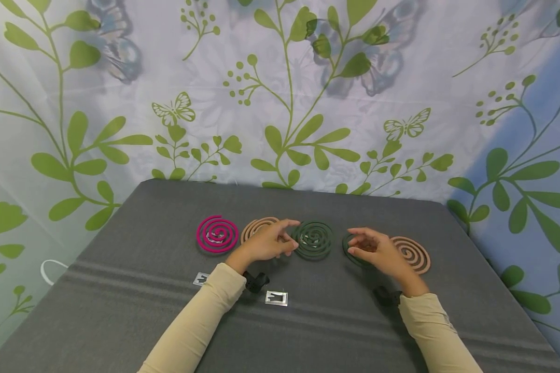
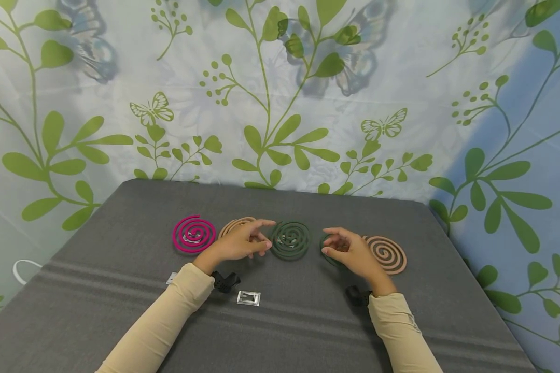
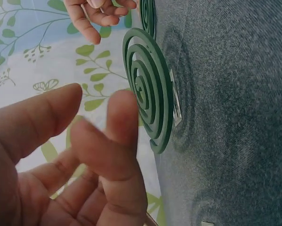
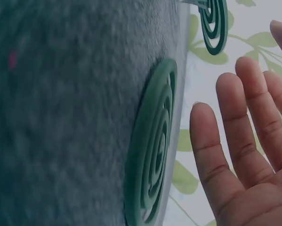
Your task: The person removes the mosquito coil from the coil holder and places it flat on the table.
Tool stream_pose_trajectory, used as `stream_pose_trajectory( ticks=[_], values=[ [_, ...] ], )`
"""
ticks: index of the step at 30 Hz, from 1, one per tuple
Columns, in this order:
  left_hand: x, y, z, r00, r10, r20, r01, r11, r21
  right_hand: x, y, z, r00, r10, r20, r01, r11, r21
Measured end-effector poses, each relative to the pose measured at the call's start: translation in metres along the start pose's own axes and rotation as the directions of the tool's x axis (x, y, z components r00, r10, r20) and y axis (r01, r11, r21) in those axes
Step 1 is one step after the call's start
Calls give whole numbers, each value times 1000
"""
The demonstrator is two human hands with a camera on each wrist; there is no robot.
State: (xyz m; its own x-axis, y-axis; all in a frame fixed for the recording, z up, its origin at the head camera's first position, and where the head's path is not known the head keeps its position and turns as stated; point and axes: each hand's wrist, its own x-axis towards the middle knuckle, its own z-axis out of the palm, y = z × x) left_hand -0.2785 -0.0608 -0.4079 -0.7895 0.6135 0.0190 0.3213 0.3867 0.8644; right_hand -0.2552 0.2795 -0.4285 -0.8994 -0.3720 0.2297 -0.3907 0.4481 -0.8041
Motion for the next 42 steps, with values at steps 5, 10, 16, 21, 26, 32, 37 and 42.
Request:
stream_pose_trajectory(
  ticks=[5, 10, 16, 21, 26, 32, 37, 42],
  values=[
    [0, 1, 1, 996, -91, -8, 91, 995, 47, 4, 0, 6, 1000, 23, 19, -23, 1000, 8],
    [0, 2, 2, 988, -151, 13, 150, 988, 32, 9, -1, 11, 998, 57, 28, -56, 998, -18],
    [-1, 3, 4, 980, -194, 39, 193, 981, 27, 18, -4, 17, 984, 155, 90, -159, 987, 38],
    [-2, 4, 5, 975, -213, 65, 212, 977, 19, 26, -5, 23, 973, 188, 132, -200, 976, 84],
    [0, 1, 7, 973, -220, 70, 221, 975, -5, 28, -7, 30, 969, 211, 128, -224, 970, 97],
    [3, -1, 13, 971, -230, 57, 233, 972, -41, 29, -6, 37, 964, 244, 108, -255, 961, 108],
    [4, -3, 18, 970, -237, 51, 240, 967, -82, 30, -5, 39, 956, 275, 107, -287, 950, 126],
    [5, -5, 20, 968, -244, 56, 250, 956, -155, 30, -4, 41, 952, 287, 110, -301, 944, 137]
  ],
)
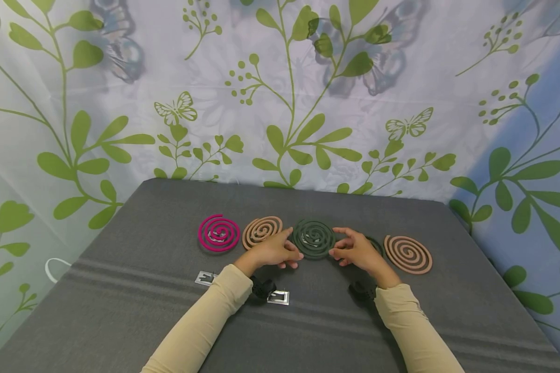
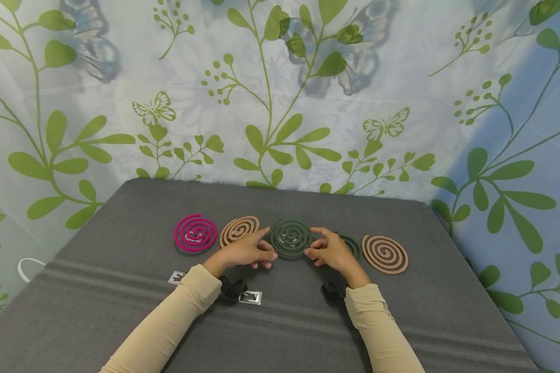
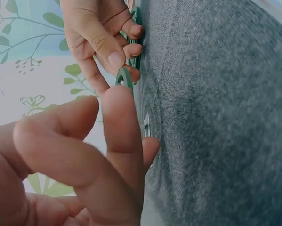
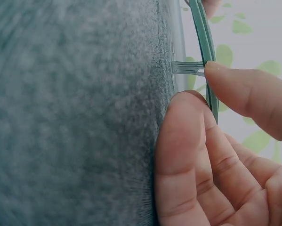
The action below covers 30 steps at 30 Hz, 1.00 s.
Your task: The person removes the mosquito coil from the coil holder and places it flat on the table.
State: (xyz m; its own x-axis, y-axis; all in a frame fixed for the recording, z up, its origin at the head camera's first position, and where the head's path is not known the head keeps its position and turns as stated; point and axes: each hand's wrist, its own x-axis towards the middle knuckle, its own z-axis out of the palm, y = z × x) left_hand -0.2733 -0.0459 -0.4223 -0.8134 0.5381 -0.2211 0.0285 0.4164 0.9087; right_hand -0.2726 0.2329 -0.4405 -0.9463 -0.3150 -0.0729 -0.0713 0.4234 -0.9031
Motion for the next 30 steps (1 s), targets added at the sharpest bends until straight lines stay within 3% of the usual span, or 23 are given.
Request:
stream_pose_trajectory(
  ticks=[10, 30],
  values=[
    [-2, 1, 2, 1000, 6, -24, -8, 997, -74, -1, -1, 1, 1000, 7, -6, -7, 1000, 28],
    [-3, 6, -1, 998, 43, -34, -47, 991, -123, -3, -3, -7, 1000, -23, 2, 23, 996, 85]
  ],
)
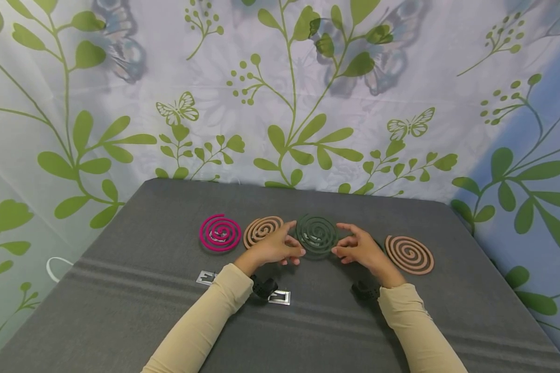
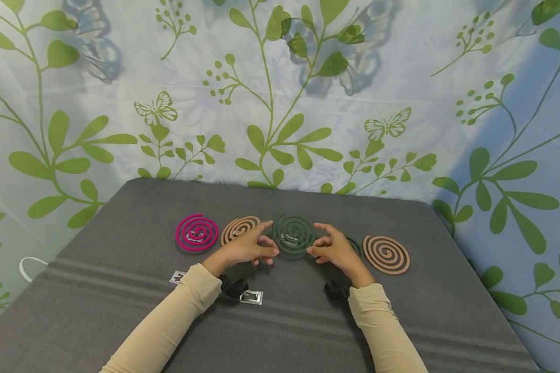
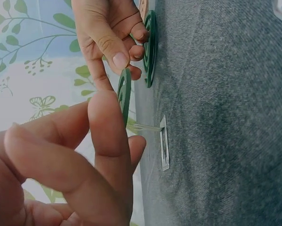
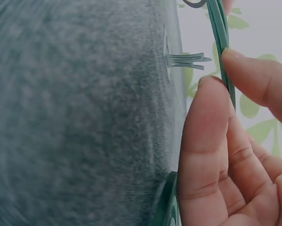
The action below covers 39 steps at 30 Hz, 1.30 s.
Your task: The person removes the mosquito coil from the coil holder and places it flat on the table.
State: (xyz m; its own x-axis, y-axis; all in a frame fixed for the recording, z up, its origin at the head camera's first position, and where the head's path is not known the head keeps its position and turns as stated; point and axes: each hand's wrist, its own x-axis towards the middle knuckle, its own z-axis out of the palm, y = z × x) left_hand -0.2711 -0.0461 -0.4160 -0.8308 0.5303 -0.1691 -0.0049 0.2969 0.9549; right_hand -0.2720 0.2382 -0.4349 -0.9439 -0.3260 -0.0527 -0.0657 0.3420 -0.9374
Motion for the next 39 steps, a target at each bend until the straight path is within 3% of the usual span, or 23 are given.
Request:
stream_pose_trajectory(
  ticks=[11, 23, 29, 39],
  values=[
    [1, -1, -8, 996, 86, -1, -86, 995, 44, -2, 1, -10, 999, 15, 31, -18, 997, 74],
    [-6, 6, -11, 976, 210, -56, -200, 970, 137, -17, -10, -12, 999, -32, 38, 29, 997, 70],
    [-14, 10, -12, 975, 209, -78, -195, 968, 160, -24, -12, -10, 996, -77, 52, 74, 995, 64],
    [-28, 9, -11, 979, 204, -24, -193, 956, 222, -33, -13, -7, 987, -100, 127, 92, 994, 65]
  ],
)
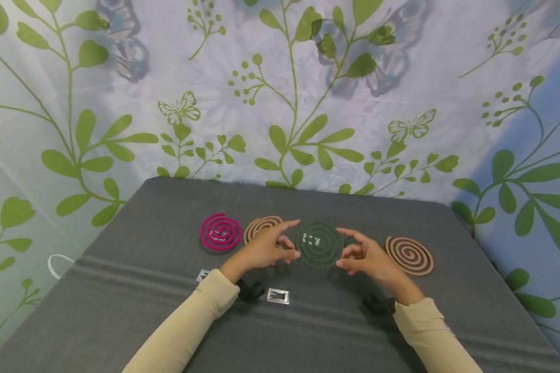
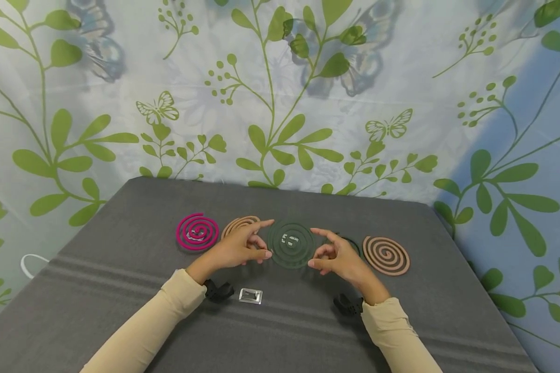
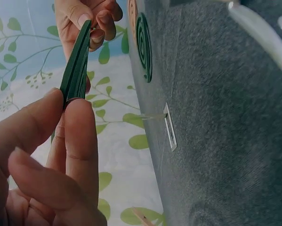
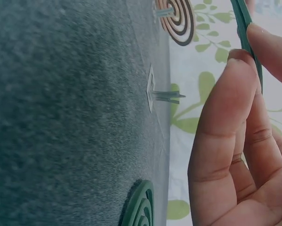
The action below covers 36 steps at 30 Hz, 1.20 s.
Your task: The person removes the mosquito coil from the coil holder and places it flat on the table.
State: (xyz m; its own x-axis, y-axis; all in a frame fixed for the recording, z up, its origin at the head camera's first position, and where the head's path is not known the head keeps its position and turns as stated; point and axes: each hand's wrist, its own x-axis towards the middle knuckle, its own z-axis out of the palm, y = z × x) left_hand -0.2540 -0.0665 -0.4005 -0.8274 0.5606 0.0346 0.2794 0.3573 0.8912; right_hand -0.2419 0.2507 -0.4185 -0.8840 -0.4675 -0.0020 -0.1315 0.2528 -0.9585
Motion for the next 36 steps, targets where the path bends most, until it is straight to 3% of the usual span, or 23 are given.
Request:
stream_pose_trajectory(
  ticks=[10, 19, 36],
  values=[
    [-15, -2, 7, 1000, 16, 20, -16, 1000, 15, -8, 1, 4, 997, -26, 71, 26, 1000, 6],
    [-26, -4, 12, 1000, 25, 9, -26, 990, 142, -13, 1, 9, 990, -19, 138, 17, 1000, 20],
    [-31, -14, 17, 999, 45, 30, -48, 992, 113, -18, 8, 6, 976, -6, 219, -3, 999, 44]
  ],
)
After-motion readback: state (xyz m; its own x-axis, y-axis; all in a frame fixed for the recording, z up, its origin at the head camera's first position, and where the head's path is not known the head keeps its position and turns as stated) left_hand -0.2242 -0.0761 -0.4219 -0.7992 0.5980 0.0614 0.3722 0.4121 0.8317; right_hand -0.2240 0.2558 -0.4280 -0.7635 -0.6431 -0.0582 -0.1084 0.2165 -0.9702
